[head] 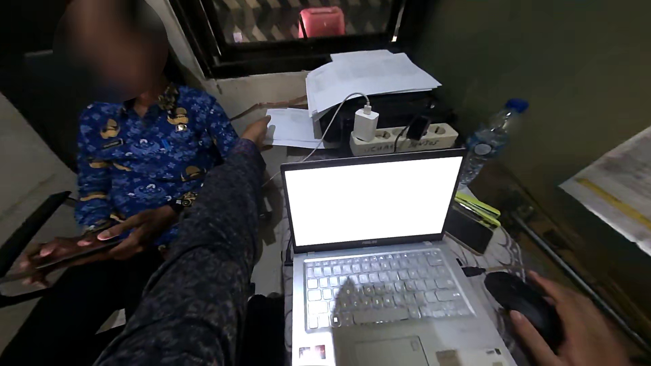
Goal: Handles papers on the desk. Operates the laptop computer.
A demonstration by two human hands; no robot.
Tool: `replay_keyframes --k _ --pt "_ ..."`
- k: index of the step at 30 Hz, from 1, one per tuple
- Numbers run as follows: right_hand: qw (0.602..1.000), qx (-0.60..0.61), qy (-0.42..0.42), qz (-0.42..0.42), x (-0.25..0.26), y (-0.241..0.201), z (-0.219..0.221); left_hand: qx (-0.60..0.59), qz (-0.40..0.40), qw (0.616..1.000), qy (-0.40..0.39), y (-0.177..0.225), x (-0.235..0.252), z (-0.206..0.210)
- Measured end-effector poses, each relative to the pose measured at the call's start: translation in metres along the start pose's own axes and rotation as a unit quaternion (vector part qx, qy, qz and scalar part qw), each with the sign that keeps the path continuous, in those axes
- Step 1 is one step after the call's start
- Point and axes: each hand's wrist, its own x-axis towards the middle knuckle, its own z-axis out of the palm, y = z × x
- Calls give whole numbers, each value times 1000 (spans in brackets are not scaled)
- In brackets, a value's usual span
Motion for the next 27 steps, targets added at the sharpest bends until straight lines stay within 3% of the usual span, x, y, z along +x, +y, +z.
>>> replay_keyframes --k 1,2,4,8,10,11,12,13,14,15,18,20,22,25,27 --pt "1000 0 -1 0 0 1 0 -76 -105 992 -7 26 -15 -1" --pt "1000 0 -3 0 0 1 0 -128 -143 981 31 37 -26 5" --pt "1000 -1 -2 -3 1 0 -1 -159 -139 976 59 40 -34 12" --pt "1000 -6 0 -7 1 1 0 -163 -141 976 30 31 -18 10" --pt "1000 -11 -4 -3 1 1 0 -140 -43 989 7 -6 10 11" --pt "1000 -14 -6 0 1 1 0 -135 56 986 80 -36 28 26" --pt "1000 -16 -7 2 2 1 0 -131 44 988 72 -37 30 25" --pt "1000 -16 -9 2 2 0 -1 -133 -71 989 -9 -11 20 10" --pt "1000 -16 -11 3 2 0 -1 -136 -144 979 -34 5 18 4" --pt "1000 -16 -12 4 2 0 -1 -129 -167 976 -44 6 23 3" --pt "1000 -15 -12 5 1 2 -1 -74 5 997 24 -52 55 19" --pt "1000 -14 -11 6 1 2 -1 -67 -109 991 -30 -8 29 7" --pt "1000 -14 -4 8 2 1 -1 -50 -143 989 2 17 17 6" --pt "999 -21 34 -6 2 4 5 -22 6 996 88 -12 56 4" --pt "998 -21 62 -16 2 7 10 15 69 991 113 4 48 -18"
